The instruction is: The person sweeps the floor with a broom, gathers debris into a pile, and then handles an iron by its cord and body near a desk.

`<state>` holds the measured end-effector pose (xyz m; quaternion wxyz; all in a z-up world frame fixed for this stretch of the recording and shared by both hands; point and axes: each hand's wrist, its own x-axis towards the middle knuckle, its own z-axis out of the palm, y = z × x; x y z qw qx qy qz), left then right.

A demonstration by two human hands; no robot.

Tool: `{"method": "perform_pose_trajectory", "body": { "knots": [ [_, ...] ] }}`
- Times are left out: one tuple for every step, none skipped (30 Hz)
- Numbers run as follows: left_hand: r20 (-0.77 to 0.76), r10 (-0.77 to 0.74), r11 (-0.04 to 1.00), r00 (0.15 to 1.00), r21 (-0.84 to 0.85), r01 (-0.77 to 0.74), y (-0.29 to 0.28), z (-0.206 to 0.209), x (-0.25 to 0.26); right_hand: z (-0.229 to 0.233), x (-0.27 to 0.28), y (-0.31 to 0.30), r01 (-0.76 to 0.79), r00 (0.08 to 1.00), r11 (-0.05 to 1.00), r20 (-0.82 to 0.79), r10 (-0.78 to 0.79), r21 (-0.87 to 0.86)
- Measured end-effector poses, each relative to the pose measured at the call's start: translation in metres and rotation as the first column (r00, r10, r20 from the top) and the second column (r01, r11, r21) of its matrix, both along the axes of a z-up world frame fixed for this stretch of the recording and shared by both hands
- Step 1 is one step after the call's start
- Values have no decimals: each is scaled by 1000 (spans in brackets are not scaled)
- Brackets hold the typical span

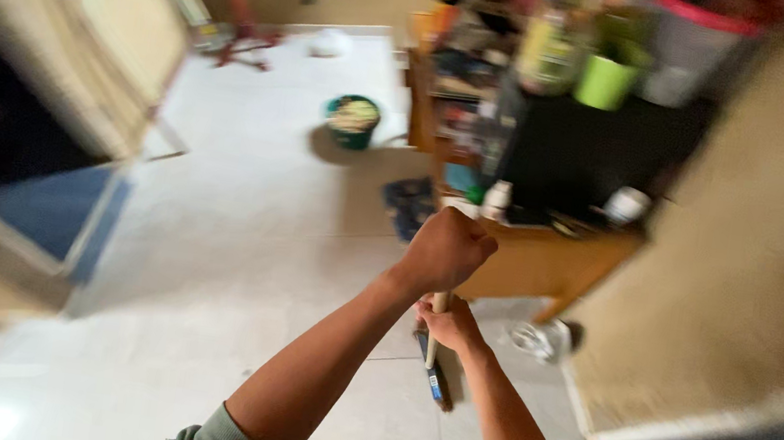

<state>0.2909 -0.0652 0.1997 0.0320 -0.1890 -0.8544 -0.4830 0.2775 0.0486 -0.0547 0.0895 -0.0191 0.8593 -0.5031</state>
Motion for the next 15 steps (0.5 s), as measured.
{"method": "perform_pose_trajectory", "body": {
  "knots": [
    [0,47,999,999,-1,-47,-18,0,-1,5,-4,-21,-47,999,999,0,47,0],
    [-24,84,996,996,-10,-85,-37,0,-2,10,-7,-41,-94,995,994,33,92,61],
    [-49,124,992,991,-21,-125,-55,0,-2,16,-9,-60,-145,988,982,66,138,121],
    [-48,172,985,984,-22,-174,-73,-1,-1,21,-9,-81,-194,980,974,67,187,120],
    [-56,210,978,976,4,-210,-93,-1,3,25,-9,-102,-234,970,967,96,225,103],
    [-65,247,969,967,30,-246,-112,-1,7,29,-8,-123,-274,957,958,125,263,86],
    [-65,291,957,955,28,-290,-130,2,14,32,-5,-142,-317,944,945,124,306,84],
    [6,344,939,939,6,-344,-147,5,22,34,-2,-161,-358,930,926,139,341,122],
    [77,392,920,917,-18,-392,-164,6,28,34,-1,-180,-393,916,905,152,371,160],
    [76,429,903,900,-19,-429,-179,8,34,31,0,-199,-430,900,889,152,408,159],
    [120,471,882,874,-39,-470,-194,11,38,26,1,-216,-467,883,873,115,454,138],
    [162,511,859,844,-60,-509,-207,12,44,20,3,-234,-504,863,856,78,498,116],
    [162,538,842,827,-61,-536,-219,12,50,12,5,-252,-532,847,839,78,526,115],
    [82,540,841,838,-90,-533,-232,13,55,5,8,-271,-554,833,830,42,552,64],
    [0,529,842,849,-119,-525,-243,15,60,1,10,-286,-569,822,822,3,569,14]
  ]
}}
